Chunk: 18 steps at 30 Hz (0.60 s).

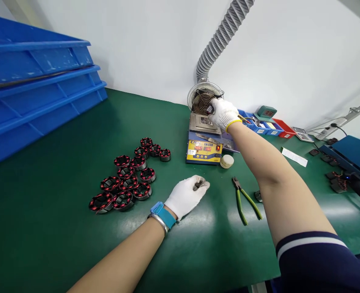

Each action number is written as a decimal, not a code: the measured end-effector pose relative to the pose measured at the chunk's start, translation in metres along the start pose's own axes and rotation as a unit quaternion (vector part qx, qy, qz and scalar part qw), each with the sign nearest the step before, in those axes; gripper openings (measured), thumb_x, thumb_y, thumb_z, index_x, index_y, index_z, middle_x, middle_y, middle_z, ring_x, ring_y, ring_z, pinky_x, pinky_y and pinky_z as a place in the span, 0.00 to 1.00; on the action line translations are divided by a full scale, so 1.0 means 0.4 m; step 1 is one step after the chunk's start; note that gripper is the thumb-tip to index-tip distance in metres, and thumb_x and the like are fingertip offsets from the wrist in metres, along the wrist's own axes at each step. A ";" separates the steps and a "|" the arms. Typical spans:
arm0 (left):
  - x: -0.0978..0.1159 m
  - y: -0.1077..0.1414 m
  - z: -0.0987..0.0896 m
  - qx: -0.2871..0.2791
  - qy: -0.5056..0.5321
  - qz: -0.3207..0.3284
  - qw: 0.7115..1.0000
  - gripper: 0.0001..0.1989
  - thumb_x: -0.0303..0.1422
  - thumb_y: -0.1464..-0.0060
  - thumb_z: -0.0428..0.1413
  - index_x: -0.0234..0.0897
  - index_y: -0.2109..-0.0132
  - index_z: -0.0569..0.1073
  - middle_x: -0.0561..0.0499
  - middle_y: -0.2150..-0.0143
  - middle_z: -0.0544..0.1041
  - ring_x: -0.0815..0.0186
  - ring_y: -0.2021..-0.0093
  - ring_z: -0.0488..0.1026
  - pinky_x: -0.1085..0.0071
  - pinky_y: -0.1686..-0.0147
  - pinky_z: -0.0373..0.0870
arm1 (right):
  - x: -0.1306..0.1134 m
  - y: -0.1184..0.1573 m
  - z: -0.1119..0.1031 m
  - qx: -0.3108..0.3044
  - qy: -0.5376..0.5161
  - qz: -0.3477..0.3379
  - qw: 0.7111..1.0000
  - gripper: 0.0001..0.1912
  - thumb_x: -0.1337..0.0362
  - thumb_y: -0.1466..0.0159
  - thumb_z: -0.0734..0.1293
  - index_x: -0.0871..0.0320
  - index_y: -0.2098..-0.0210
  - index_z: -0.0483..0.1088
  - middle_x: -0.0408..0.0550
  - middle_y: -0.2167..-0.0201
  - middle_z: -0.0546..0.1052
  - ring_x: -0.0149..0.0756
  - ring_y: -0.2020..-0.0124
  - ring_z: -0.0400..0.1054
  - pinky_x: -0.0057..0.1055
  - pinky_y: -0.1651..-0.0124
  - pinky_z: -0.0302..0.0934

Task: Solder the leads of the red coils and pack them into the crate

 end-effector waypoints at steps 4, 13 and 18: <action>-0.020 -0.006 -0.005 0.029 0.051 -0.031 0.998 0.18 0.43 0.43 0.53 0.37 0.50 0.72 0.48 0.59 0.79 0.63 0.60 0.75 0.68 0.56 0.71 | -0.010 0.041 -0.042 0.040 -0.085 0.010 0.996 0.22 0.59 0.42 0.65 0.64 0.50 0.67 0.55 0.51 0.71 0.45 0.50 0.66 0.43 0.47 0.60; 0.011 0.011 -0.083 0.217 0.029 0.019 0.976 0.26 0.39 0.39 0.49 0.33 0.38 0.60 0.40 0.42 0.70 0.58 0.49 0.73 0.65 0.47 0.68 | -0.140 0.294 0.052 -0.038 -0.415 0.018 0.909 0.25 0.57 0.48 0.72 0.54 0.51 0.72 0.46 0.63 0.78 0.43 0.61 0.73 0.44 0.54 0.67; -0.005 0.021 -0.099 0.241 -0.016 0.001 0.970 0.27 0.36 0.39 0.45 0.27 0.37 0.59 0.34 0.43 0.70 0.52 0.45 0.71 0.59 0.46 0.67 | -0.205 0.403 0.109 -0.158 -0.496 -0.024 0.853 0.25 0.52 0.43 0.69 0.55 0.49 0.69 0.48 0.60 0.78 0.40 0.59 0.73 0.38 0.53 0.68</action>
Point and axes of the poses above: each hand's wrist, its own y-axis away from the middle knuckle, its own z-axis out of the palm, x = y × z, the point moved 7 cm from there along -y, towards the middle knuckle
